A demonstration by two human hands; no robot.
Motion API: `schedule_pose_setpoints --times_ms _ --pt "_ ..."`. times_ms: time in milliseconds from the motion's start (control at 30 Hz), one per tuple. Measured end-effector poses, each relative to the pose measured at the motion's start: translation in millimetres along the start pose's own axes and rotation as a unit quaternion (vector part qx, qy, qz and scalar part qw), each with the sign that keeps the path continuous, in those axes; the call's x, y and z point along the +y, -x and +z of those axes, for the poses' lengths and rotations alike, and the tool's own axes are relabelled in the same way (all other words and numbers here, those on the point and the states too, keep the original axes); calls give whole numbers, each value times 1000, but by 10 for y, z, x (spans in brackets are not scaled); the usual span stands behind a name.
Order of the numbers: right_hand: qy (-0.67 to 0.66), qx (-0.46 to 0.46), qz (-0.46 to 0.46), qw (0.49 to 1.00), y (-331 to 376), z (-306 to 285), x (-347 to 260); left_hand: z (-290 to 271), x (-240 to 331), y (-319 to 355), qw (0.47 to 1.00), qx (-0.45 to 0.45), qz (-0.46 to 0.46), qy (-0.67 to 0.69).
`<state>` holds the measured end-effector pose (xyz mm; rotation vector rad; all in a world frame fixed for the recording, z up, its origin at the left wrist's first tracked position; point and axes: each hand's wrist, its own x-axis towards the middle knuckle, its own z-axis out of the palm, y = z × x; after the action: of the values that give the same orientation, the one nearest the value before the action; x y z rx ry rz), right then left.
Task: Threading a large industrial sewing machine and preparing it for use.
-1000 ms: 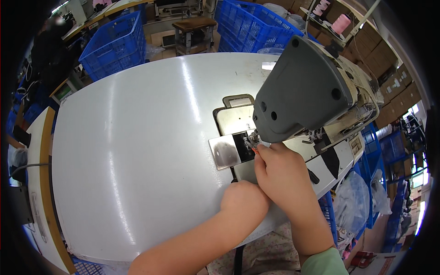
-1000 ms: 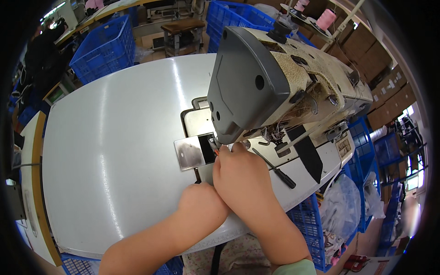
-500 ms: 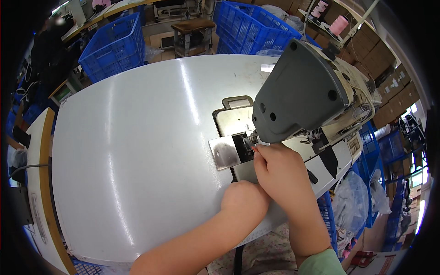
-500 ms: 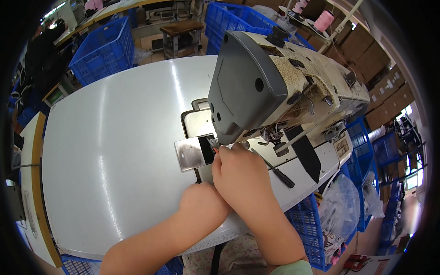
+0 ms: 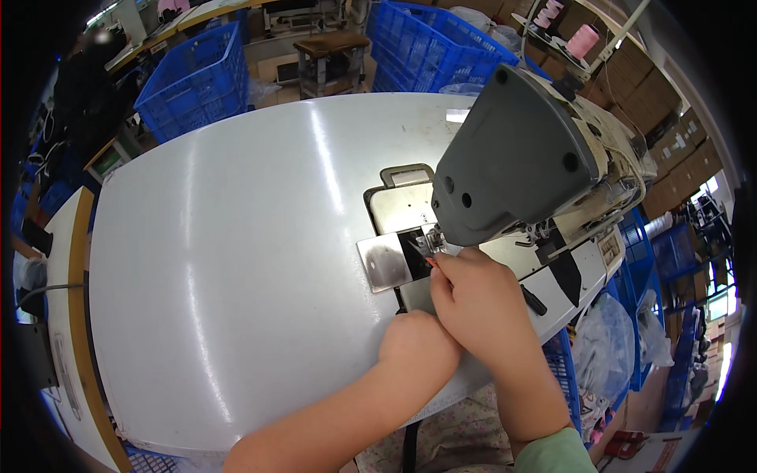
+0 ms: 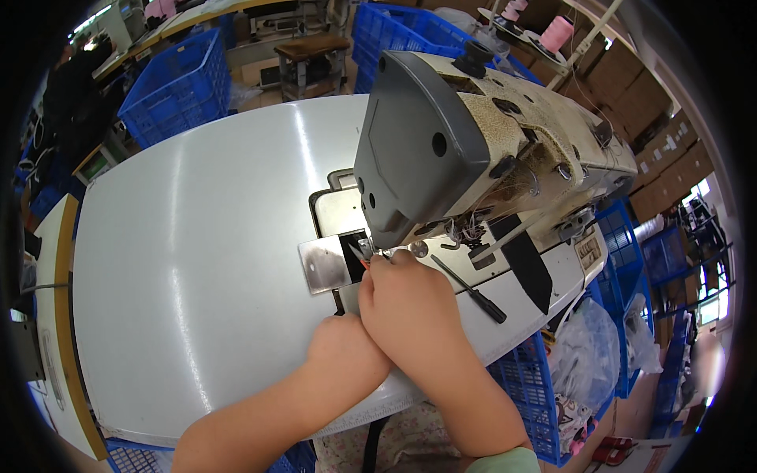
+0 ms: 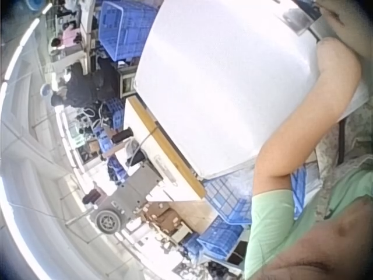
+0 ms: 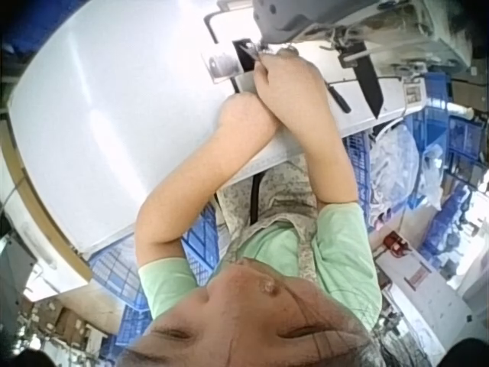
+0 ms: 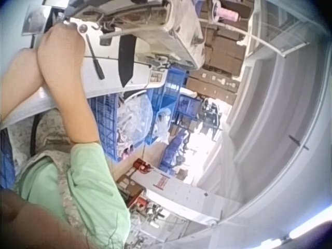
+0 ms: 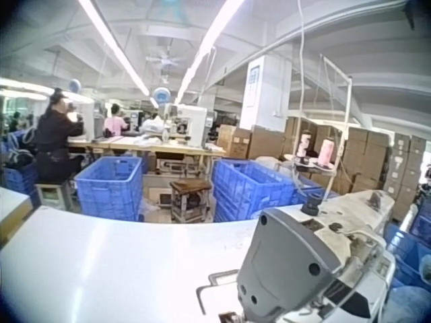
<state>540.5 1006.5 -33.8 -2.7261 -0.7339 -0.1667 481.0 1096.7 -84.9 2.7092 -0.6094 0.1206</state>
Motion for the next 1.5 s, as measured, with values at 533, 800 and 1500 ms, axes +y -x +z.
schedule_pose_setpoints --times_ms 533,800,1500 --pt "46 14 -3 999 -16 76 -44 17 -6 3 999 25 -7 25" --pt "48 44 18 998 -6 83 -149 -42 -20 16 999 16 -28 26" --pt "101 47 -11 994 -46 129 -171 0 6 -40 994 -63 -77 43"
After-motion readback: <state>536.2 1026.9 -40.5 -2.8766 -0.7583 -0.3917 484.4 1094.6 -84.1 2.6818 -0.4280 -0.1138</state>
